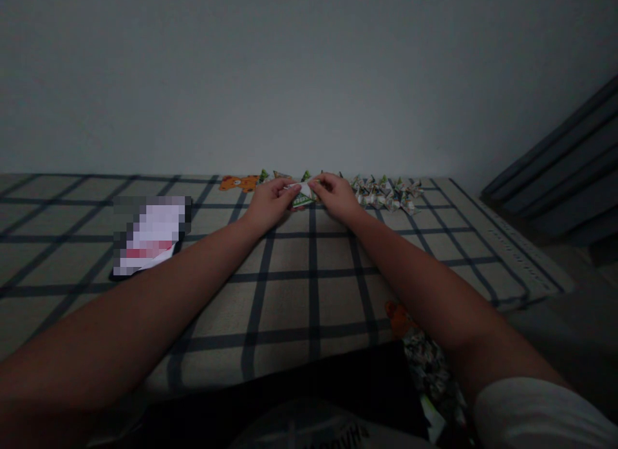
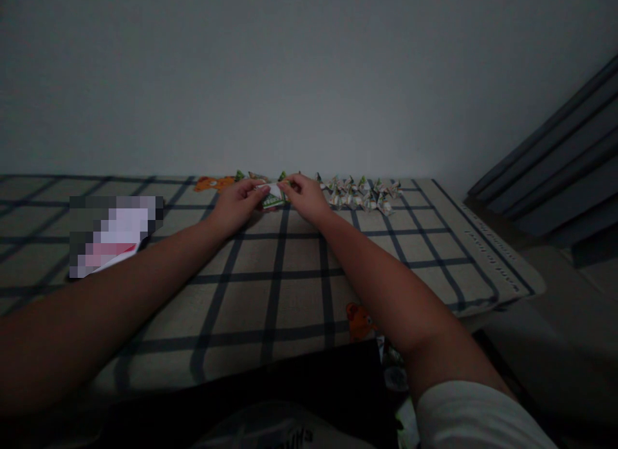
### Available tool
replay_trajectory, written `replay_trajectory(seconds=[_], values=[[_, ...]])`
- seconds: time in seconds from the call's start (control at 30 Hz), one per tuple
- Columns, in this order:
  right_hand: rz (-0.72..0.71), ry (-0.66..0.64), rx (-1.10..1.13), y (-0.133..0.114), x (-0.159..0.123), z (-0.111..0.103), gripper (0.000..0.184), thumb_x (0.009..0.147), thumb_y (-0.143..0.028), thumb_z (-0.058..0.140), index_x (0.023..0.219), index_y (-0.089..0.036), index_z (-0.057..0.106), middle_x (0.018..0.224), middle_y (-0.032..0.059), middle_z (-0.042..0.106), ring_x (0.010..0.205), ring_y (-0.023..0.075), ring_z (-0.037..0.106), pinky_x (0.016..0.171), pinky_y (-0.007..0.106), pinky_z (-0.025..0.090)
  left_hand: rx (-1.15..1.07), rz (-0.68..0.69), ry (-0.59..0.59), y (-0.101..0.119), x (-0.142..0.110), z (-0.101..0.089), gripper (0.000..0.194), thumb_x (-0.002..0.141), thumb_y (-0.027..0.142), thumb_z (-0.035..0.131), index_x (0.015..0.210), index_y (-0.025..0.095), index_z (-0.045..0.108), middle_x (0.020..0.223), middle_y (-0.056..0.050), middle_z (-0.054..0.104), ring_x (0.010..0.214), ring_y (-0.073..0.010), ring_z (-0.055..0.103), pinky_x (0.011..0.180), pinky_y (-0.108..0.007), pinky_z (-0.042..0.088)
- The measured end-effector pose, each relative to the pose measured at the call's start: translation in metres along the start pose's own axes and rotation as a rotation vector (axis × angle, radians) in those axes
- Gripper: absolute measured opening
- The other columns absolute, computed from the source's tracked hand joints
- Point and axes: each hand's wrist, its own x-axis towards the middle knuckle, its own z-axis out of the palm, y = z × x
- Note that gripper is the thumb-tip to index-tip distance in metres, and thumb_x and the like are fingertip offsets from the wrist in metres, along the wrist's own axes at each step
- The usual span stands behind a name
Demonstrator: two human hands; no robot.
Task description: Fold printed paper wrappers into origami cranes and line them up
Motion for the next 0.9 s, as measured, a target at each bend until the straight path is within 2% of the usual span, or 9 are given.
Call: replay_trajectory(seconds=[0.1, 0.37, 0.67, 0.9], values=[[-0.021, -0.002, -0.027, -0.0028, -0.0002, -0.0005, 0.031, 0.093, -0.048, 0.057, 0.088, -0.018, 0.066, 0.075, 0.0012, 0.062, 0.070, 0.0160, 0.052, 0.068, 0.029, 0.042, 0.044, -0.006, -0.003, 0.0013, 0.0006, -0.0006, 0.039, 0.087, 0.054, 0.061, 0.092, 0.017, 0.072, 0.065, -0.002, 0.064, 0.061, -0.0158, 0.058, 0.057, -0.025, 0.042], [-0.002, -0.015, -0.047, -0.0067, -0.0010, -0.0008, 0.031, 0.095, -0.046, 0.057, 0.086, -0.018, 0.066, 0.073, 0.0007, 0.061, 0.069, 0.0158, 0.050, 0.067, 0.029, 0.041, 0.037, -0.015, 0.009, 0.0020, -0.0004, -0.0015, 0.038, 0.085, 0.054, 0.063, 0.088, 0.017, 0.070, 0.063, -0.001, 0.060, 0.058, -0.0147, 0.054, 0.056, -0.025, 0.040], [-0.035, 0.018, -0.051, -0.0029, -0.0003, -0.0023, 0.024, 0.096, -0.040, 0.056, 0.089, -0.018, 0.065, 0.083, 0.0038, 0.065, 0.077, 0.0179, 0.055, 0.074, 0.031, 0.044, -0.230, -0.043, -0.036, 0.0037, -0.0008, 0.0027, 0.037, 0.080, 0.052, 0.070, 0.083, 0.016, 0.074, 0.080, -0.004, 0.068, 0.072, -0.0163, 0.062, 0.071, -0.030, 0.056], [-0.088, -0.002, -0.040, 0.0000, 0.0007, -0.0016, 0.022, 0.096, -0.039, 0.056, 0.097, -0.019, 0.067, 0.098, 0.0068, 0.070, 0.093, 0.0203, 0.061, 0.087, 0.034, 0.047, -0.048, -0.082, -0.031, 0.0080, -0.0035, -0.0013, 0.030, 0.077, 0.042, 0.070, 0.085, 0.015, 0.079, 0.078, -0.006, 0.074, 0.073, -0.0186, 0.064, 0.069, -0.029, 0.052]])
